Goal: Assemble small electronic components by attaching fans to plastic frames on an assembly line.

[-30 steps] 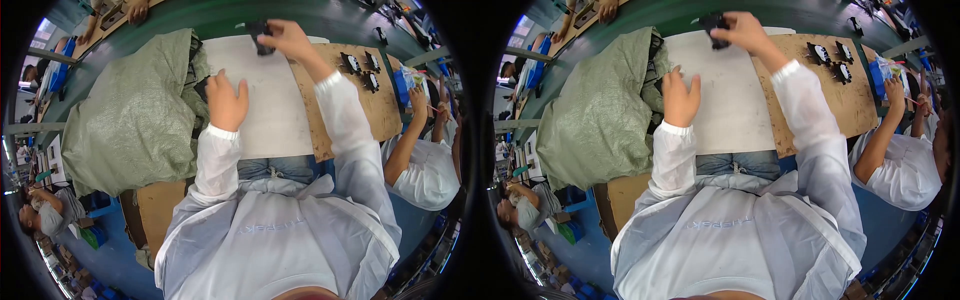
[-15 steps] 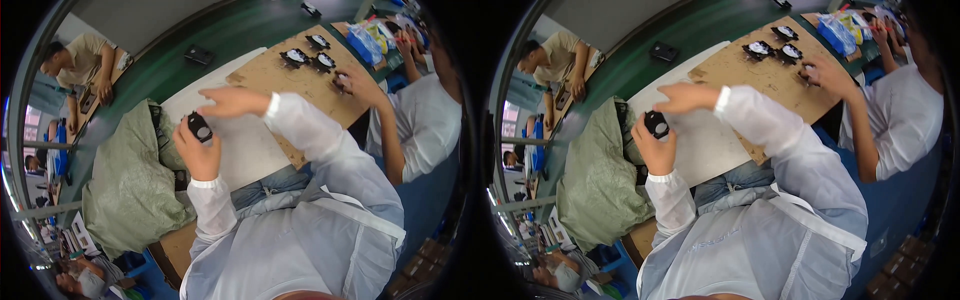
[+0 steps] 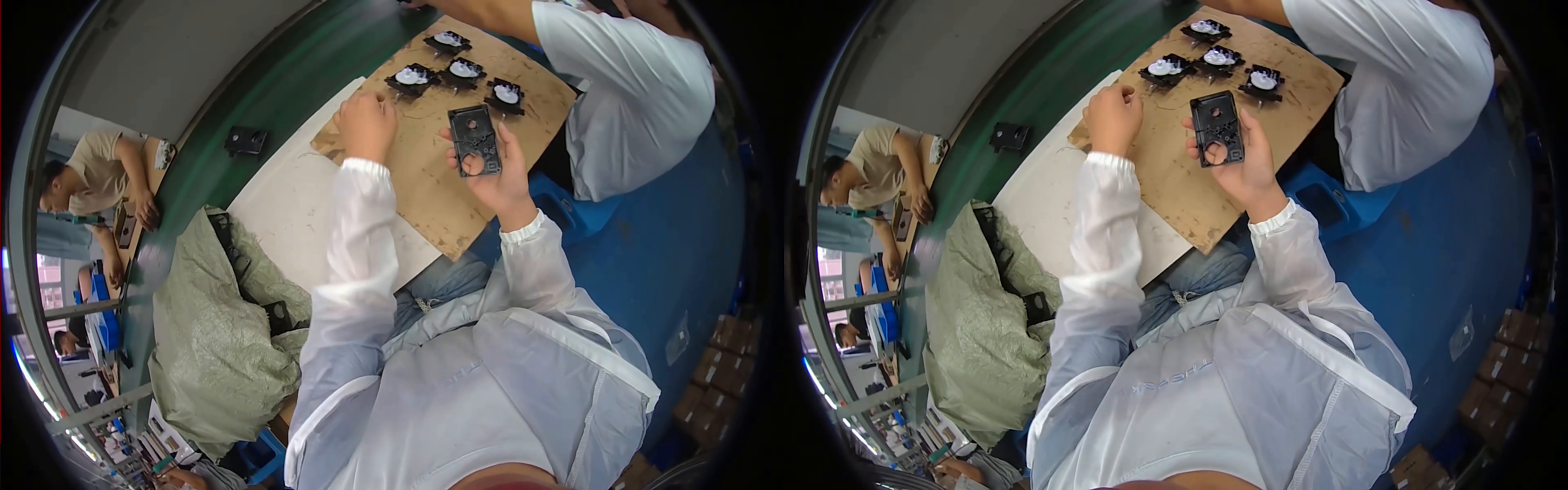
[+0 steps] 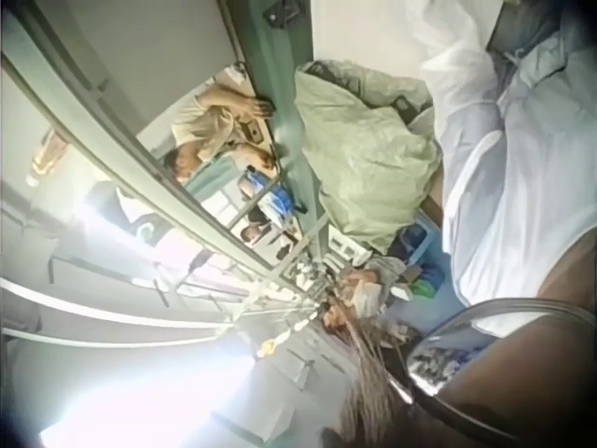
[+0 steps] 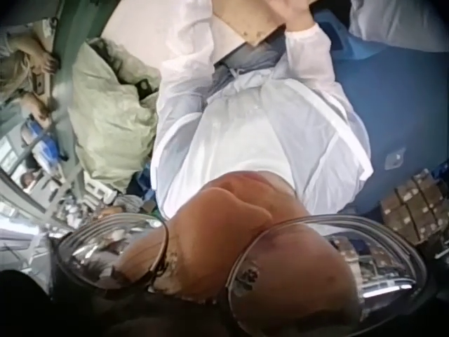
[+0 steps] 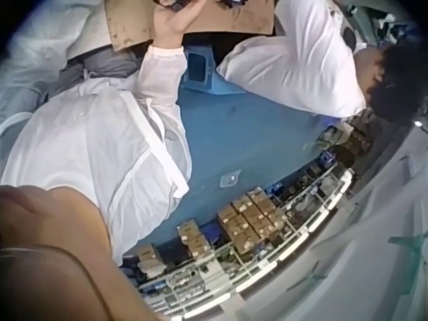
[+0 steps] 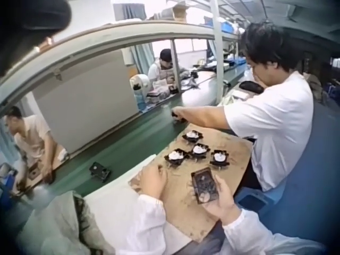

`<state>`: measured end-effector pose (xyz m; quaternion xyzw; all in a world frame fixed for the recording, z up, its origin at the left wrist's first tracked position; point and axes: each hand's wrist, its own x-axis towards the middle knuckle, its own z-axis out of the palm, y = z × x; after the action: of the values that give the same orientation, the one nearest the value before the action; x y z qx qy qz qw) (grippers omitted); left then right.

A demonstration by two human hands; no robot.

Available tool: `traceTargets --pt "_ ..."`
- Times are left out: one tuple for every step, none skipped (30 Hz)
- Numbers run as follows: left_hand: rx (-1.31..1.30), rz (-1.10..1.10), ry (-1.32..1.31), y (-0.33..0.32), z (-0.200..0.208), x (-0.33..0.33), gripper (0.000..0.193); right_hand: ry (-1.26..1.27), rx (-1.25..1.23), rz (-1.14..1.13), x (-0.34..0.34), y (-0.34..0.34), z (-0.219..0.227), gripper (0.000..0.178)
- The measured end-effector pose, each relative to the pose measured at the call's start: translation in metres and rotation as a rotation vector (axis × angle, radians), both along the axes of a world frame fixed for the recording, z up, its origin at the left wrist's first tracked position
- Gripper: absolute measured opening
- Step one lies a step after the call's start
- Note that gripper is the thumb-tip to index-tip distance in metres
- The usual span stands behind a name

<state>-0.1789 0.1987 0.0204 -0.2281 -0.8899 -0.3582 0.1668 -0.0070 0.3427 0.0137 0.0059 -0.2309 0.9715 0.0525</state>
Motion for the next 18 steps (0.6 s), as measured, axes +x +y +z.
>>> traceTargets --pt "-0.125 0.012 -0.051 0.005 -0.015 -0.013 0.023 0.043 -0.004 -0.012 0.004 0.005 0.002 0.053" --pt "-0.25 0.017 -0.102 0.013 -0.027 -0.022 0.024 0.085 -0.006 -0.03 0.007 0.01 0.003 0.056" --pt "-0.252 0.002 -0.101 0.018 -0.031 -0.027 0.024 0.084 -0.006 -0.045 0.012 0.012 0.008 0.056" --pt "-0.225 -0.011 -0.131 0.022 -0.037 -0.032 0.024 0.057 0.004 -0.091 0.017 0.012 0.015 0.054" --pt "-0.198 -0.022 -0.159 0.025 -0.039 -0.036 0.024 0.03 0.014 -0.136 0.023 0.01 0.024 0.053" --pt "-0.172 -0.031 -0.188 0.027 -0.042 -0.039 0.023 0.004 0.023 -0.177 0.027 0.008 0.03 0.051" --pt "-0.146 -0.036 -0.217 0.029 -0.044 -0.043 0.023 -0.023 0.032 -0.215 0.028 0.007 0.033 0.05" --pt "-0.147 -0.036 -0.217 0.032 -0.047 -0.044 0.023 -0.023 0.031 -0.216 0.029 0.007 0.032 0.05" --pt "-0.162 -0.034 -0.176 0.036 -0.05 -0.045 0.022 -0.01 0.091 -0.236 0.029 0.009 0.029 0.05" --pt "-0.176 -0.029 -0.135 0.04 -0.052 -0.044 0.02 0.004 0.151 -0.252 0.03 0.012 0.026 0.05" --pt "-0.19 -0.022 -0.094 0.041 -0.054 -0.044 0.019 0.019 0.212 -0.267 0.03 0.013 0.023 0.05" --pt "-0.205 -0.012 -0.054 0.038 -0.056 -0.045 0.017 0.034 0.272 -0.279 0.03 0.014 0.021 0.05" --pt "-0.203 -0.008 -0.053 0.036 -0.051 -0.043 0.017 0.036 0.274 -0.276 0.029 0.015 0.021 0.05" --pt "-0.13 -0.004 0.043 0.031 -0.046 -0.041 0.016 0.032 0.294 -0.281 0.029 0.016 0.021 0.049" --pt "-0.059 0.004 0.142 0.024 -0.034 -0.036 0.015 0.03 0.313 -0.283 0.028 0.016 0.02 0.048" --pt "0.011 0.002 0.234 0.017 -0.024 -0.028 0.013 0.02 0.331 -0.294 0.03 0.016 0.02 0.047" --pt "0.08 0.002 0.325 0.01 -0.013 -0.02 0.012 0.009 0.349 -0.303 0.031 0.014 0.019 0.047" --pt "0.147 -0.024 0.384 -0.004 0.0 -0.012 0.01 0.007 0.345 -0.288 0.028 0.01 0.019 0.047"
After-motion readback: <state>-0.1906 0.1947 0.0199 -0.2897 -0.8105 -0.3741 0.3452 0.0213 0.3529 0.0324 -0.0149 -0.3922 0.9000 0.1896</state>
